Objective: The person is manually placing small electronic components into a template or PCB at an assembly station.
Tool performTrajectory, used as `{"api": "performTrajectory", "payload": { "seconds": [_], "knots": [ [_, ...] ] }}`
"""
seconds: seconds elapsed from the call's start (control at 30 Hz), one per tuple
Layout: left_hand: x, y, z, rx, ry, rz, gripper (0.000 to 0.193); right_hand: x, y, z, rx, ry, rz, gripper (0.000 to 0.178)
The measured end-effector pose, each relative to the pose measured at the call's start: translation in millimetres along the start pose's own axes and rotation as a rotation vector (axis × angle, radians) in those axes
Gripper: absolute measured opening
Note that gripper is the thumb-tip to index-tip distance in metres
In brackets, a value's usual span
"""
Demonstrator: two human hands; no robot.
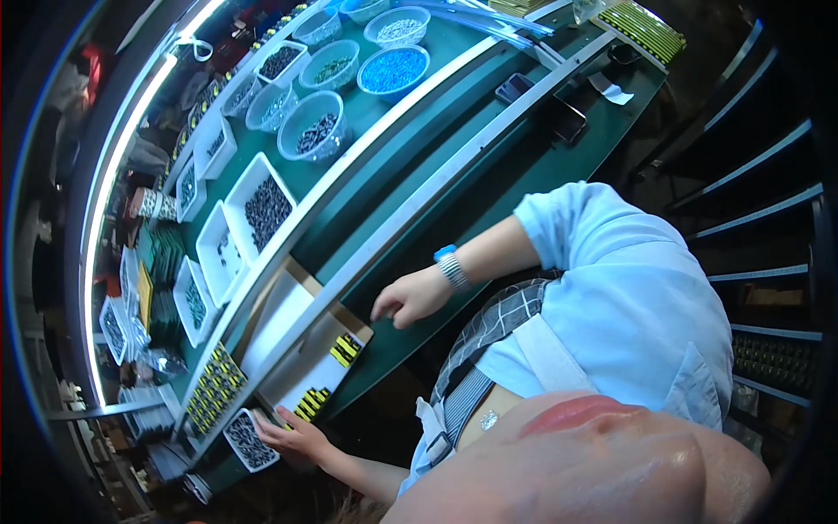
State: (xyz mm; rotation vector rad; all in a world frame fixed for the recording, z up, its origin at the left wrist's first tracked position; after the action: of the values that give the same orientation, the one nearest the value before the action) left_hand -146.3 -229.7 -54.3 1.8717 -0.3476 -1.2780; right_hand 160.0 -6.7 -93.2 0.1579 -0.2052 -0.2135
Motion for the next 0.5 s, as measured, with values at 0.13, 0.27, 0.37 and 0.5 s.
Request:
{"api": "performTrajectory", "payload": {
  "seconds": [0.13,0.27,0.37,0.5],
  "knots": [
    [-94,6,-131,0.422,-0.444,0.023,0.045,75,39,-9,-0.009,0.028,-0.13,0.038],
    [-172,-12,-344,0.825,-0.762,0.349,0.051,180,89,-14,0.142,0.017,-0.481,0.031],
    [-206,-36,-489,0.922,-0.942,0.597,0.062,240,116,-26,0.496,0.097,-0.723,0.024],
    [-219,-125,-672,1.04,-1.102,0.654,0.082,293,135,-55,0.399,0.005,-0.871,0.019]
  ]
}}
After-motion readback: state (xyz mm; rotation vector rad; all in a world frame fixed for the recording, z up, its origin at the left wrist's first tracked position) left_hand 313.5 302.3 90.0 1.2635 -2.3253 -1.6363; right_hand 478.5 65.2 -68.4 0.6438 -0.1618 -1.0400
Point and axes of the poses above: each hand's wrist, its own x-axis away from the middle knuckle, its own y-axis out of the back of the hand, z = x × y, the point moved 3 cm from there along -x, towards the middle knuckle, and after that the axes turned 4 degrees about x, right-handed, at the moved point
